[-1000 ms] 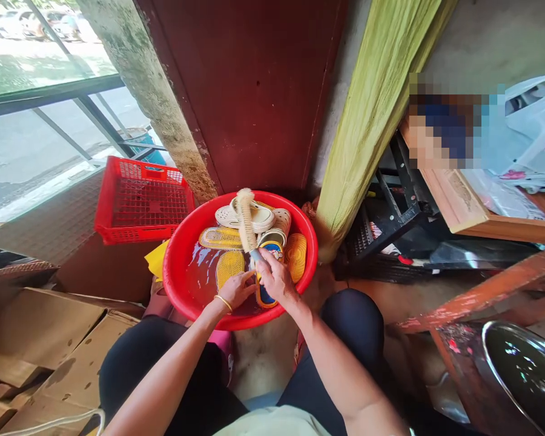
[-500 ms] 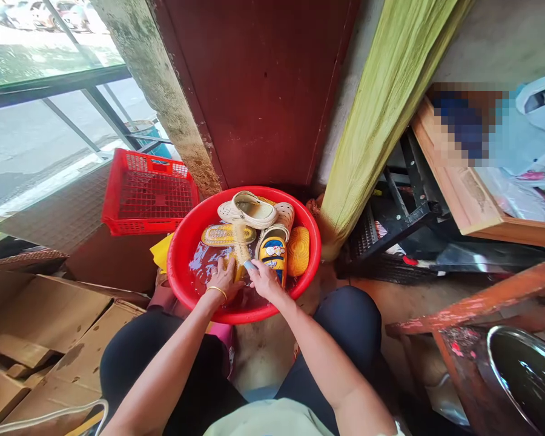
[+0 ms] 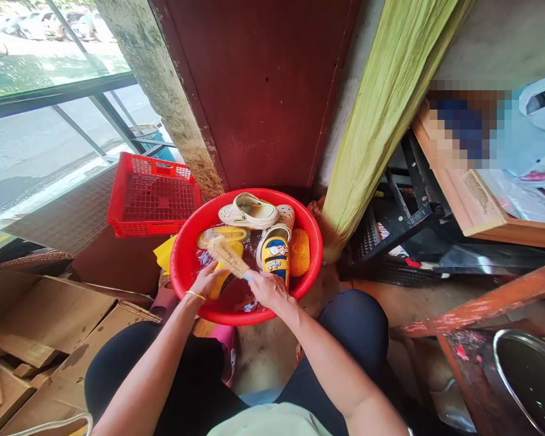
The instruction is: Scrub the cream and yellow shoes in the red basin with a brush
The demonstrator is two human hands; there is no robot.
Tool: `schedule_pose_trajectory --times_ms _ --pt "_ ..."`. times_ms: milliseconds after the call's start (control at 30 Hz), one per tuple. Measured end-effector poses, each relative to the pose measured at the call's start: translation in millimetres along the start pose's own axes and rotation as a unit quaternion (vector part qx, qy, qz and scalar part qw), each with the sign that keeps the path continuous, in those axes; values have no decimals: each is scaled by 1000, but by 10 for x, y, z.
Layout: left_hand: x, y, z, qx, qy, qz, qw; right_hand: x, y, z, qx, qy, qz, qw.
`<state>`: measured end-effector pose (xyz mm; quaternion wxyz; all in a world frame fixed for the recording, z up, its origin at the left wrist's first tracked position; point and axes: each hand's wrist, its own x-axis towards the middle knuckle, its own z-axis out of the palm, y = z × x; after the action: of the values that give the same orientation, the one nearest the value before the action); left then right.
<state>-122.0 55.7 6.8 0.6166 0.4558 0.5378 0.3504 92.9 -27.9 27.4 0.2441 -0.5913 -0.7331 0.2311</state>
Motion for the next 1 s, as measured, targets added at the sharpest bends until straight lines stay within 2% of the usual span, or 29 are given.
schedule_pose_trajectory --times_ms 133,300,433,533,633,700,833,900,1000 --pt "-82 69 9 14 -19 16 1000 48 27 -24 -51 3 72 996" --pt "-253 200 -45 26 -34 -6 999 120 52 -49 -72 9 128 989" --pt "-316 230 -106 6 -26 -22 999 97 14 -34 -49 14 96 994" --pt "-239 194 -128 -19 20 -15 1000 12 -84 -10 -35 6 24 999" --pt "-149 161 -116 -11 23 5 1000 -47 -154 -23 -58 -12 -13 998" --pt "-138 161 -89 3 4 12 1000 -27 -144 -53 -76 -11 1 997" --pt "-212 198 -53 6 -40 7 999 108 -13 -112 -67 38 91 993" --pt "-243 205 -61 3 -39 13 999 160 54 -115 -38 62 111 991" --pt "-244 182 -80 -48 -9 1 999 181 99 -77 10 65 97 993"
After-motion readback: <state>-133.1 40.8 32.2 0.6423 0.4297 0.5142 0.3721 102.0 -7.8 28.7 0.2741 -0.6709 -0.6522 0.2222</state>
